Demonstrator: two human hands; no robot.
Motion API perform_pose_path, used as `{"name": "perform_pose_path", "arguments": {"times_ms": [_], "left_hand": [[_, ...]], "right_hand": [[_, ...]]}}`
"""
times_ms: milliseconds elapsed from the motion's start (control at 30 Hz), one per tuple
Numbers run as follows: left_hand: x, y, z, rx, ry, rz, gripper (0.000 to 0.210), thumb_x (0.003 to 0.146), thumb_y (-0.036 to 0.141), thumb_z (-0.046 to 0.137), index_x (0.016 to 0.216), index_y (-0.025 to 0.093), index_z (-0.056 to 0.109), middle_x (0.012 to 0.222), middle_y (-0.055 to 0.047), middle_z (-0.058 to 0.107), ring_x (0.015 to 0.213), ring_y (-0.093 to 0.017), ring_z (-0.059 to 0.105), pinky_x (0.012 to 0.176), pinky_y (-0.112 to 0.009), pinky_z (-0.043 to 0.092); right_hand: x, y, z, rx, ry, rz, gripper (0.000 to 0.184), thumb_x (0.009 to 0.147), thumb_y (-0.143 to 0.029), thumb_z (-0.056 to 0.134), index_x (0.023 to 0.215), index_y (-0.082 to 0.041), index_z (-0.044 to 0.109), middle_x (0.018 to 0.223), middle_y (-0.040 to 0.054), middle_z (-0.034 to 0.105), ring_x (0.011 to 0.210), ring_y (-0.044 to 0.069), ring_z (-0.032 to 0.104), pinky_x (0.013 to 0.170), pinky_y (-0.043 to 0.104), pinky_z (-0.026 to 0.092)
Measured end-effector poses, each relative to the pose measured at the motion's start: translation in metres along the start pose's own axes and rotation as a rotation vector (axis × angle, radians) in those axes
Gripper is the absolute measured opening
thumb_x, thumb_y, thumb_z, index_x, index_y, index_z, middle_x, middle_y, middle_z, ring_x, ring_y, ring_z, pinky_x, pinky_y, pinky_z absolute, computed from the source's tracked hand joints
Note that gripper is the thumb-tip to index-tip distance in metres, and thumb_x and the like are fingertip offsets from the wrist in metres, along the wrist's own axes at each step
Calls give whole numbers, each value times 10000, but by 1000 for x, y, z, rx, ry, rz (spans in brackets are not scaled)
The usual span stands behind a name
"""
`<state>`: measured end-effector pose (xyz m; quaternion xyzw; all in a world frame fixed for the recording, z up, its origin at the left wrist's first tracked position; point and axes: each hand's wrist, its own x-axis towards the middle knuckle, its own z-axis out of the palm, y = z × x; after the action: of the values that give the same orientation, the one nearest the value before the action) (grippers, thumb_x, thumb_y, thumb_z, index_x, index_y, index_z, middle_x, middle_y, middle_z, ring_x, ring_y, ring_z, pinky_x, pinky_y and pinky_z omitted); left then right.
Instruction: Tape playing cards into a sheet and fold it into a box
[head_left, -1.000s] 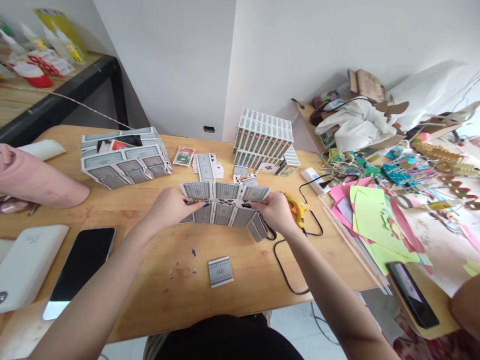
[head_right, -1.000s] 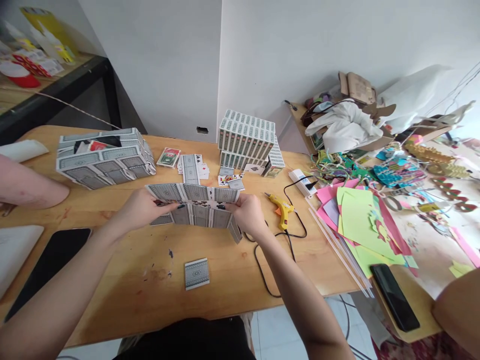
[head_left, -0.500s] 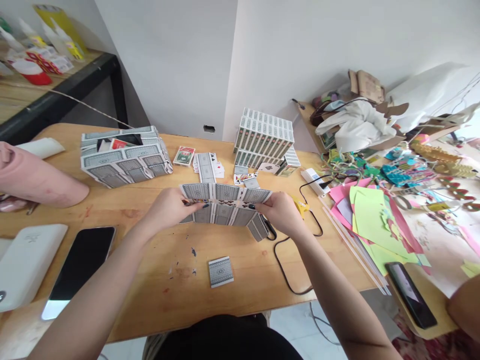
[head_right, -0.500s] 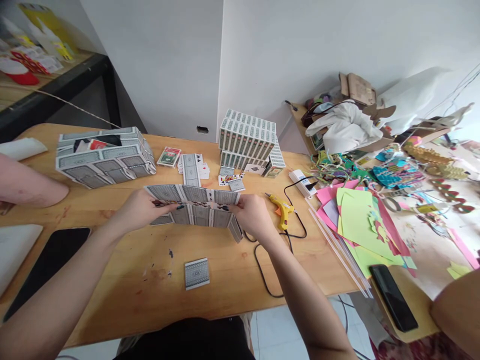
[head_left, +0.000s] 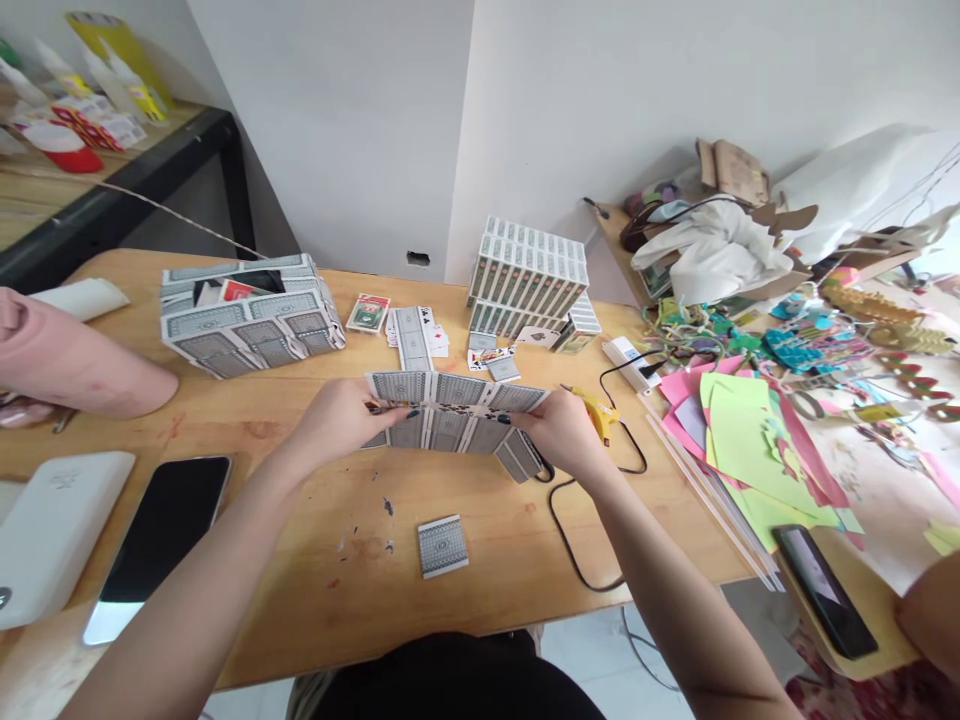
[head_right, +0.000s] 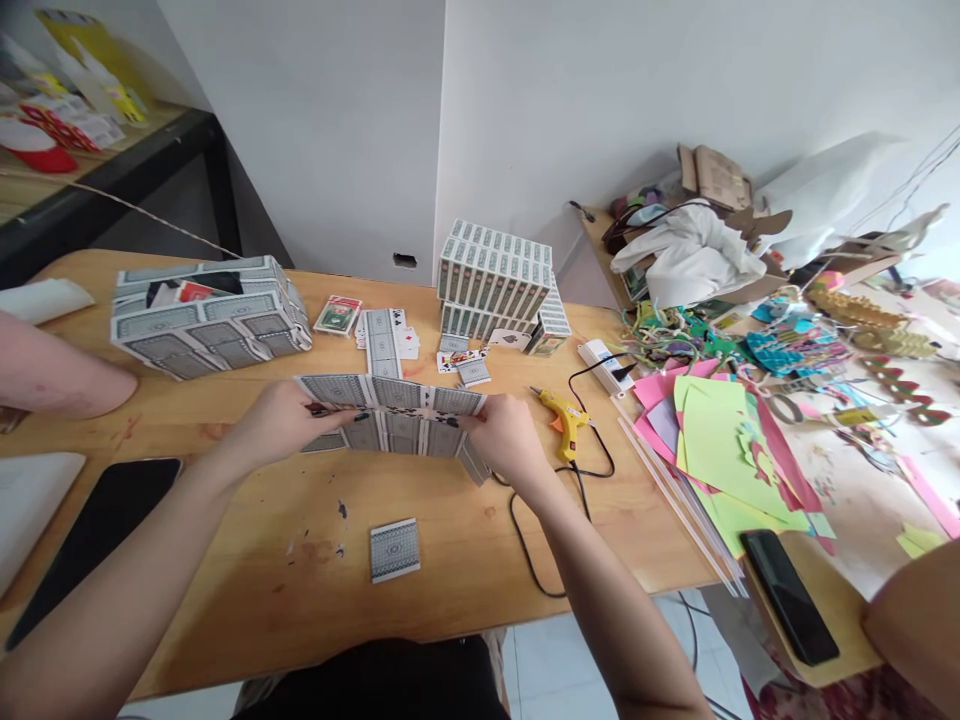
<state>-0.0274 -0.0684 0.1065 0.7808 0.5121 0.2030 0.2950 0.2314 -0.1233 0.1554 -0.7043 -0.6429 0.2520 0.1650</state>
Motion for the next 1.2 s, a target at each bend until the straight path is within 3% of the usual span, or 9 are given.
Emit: {"name": "perform_pose_path", "arguments": {"times_ms": [300,433,600,833,1200], "left_hand": [[-5,-5,-3,-223,-26,-32,254,741,394,604,868,204,714,872,-26,735,772,-196,669,642,-268,494],[-7,-5,-5,-143,-5,-72,250,715,406,624,807,198,729,788,-36,734,713,-207,663,618,-289,494],[-5,-4,-6,-102,-18,-115,246,709,410,624,752,193,732,742,-38,728,698,-218,659,604,-298,488],[-8,-4,-5,-245,-6,-100,209,719,366,629,819,206,718,807,-11,733,715,-177,660,591,-247,492],[-6,-3,-6,-186,-6,-84,198,717,372,629,755,204,725,785,-16,734,674,-182,650,562,-254,476]], "right_hand": [[-3,12,13,-33,82,-66,158,744,-185,555,710,-184,710,730,72,735,704,227,678,582,248,449],[-5,19,19,-63,110,-117,179,770,-201,536,719,-176,706,683,67,725,675,220,679,559,239,445],[-6,25,23,-27,105,-148,183,781,-200,533,790,-186,715,821,76,741,755,222,689,632,250,488],[-6,25,19,189,25,-193,173,778,-240,572,852,-199,723,873,51,743,801,214,693,678,255,518],[-6,25,32,190,128,-214,189,796,-240,561,876,-184,722,873,69,740,815,223,686,680,266,501]]}}
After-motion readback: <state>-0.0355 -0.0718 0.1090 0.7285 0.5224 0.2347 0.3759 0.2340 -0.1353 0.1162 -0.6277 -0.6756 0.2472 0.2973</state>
